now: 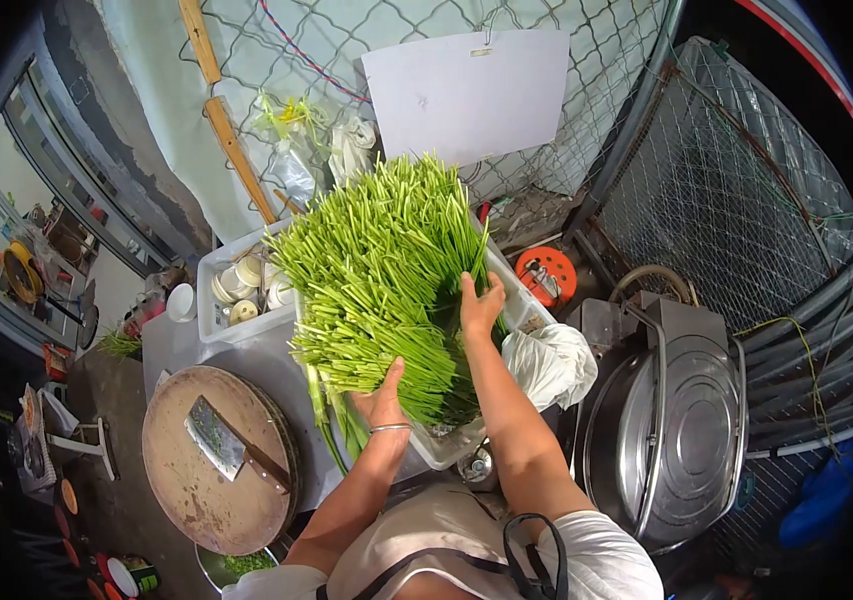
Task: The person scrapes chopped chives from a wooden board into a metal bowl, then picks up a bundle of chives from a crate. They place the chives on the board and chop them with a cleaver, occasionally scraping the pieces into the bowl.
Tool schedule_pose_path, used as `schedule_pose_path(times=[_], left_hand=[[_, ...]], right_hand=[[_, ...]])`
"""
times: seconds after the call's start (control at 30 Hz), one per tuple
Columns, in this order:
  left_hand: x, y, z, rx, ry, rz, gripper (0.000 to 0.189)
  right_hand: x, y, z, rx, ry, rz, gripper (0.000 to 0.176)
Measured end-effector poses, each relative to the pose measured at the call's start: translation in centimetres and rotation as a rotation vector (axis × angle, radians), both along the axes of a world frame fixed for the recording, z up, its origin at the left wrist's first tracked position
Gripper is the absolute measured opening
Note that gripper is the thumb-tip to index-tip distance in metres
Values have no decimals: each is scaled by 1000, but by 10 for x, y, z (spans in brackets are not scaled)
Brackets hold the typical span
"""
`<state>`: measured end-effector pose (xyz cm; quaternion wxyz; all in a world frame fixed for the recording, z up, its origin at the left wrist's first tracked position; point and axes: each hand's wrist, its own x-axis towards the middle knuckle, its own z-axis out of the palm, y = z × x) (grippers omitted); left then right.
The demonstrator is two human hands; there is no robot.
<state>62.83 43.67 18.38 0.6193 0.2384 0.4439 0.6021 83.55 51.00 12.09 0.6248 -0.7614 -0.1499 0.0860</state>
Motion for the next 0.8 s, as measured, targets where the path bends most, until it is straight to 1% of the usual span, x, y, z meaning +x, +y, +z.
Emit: schedule_pose_path(times=[0.07,0.17,0.27,0.37,0.43,0.47,0.5,0.53,0.6,0.63,0.67,0.73,0.8], left_hand=[[-2,1,-9,18,7,-6,77],[-3,3,-12,32,35,-8,78],[-4,1,-10,-4,46,-7,80],[-5,3,-10,-15,59,-4,81],[-8,2,-12,-13,75,5,81],[-9,1,-12,14,75,8,81],[-9,0,-12,40,73,11,81],[-9,-1,-12,65,72,13,81],[-9,1,-17,76,59,-8,79],[-11,1,-19,83,54,-17,78],[-15,3,-18,80,57,-66,76],[-23,7,-17,78,65,-157,73],[-30,13,-13,115,89,-247,69]], right_hand=[[16,22,-27,-76,-27,-137,62],[29,28,-37,-35,140,3,56],[39,26,-38,0,329,149,40],[40,24,-42,315,324,194,25],[35,12,-37,312,92,301,18],[30,3,-25,312,-27,355,15],[22,-5,-8,332,-191,455,17],[9,-15,12,354,-164,560,21],[-14,-18,20,462,45,723,27],[-24,-25,28,271,126,744,35],[-39,-30,44,236,126,768,42],[-54,-26,34,254,141,820,54],[-67,-23,35,204,184,833,63]])
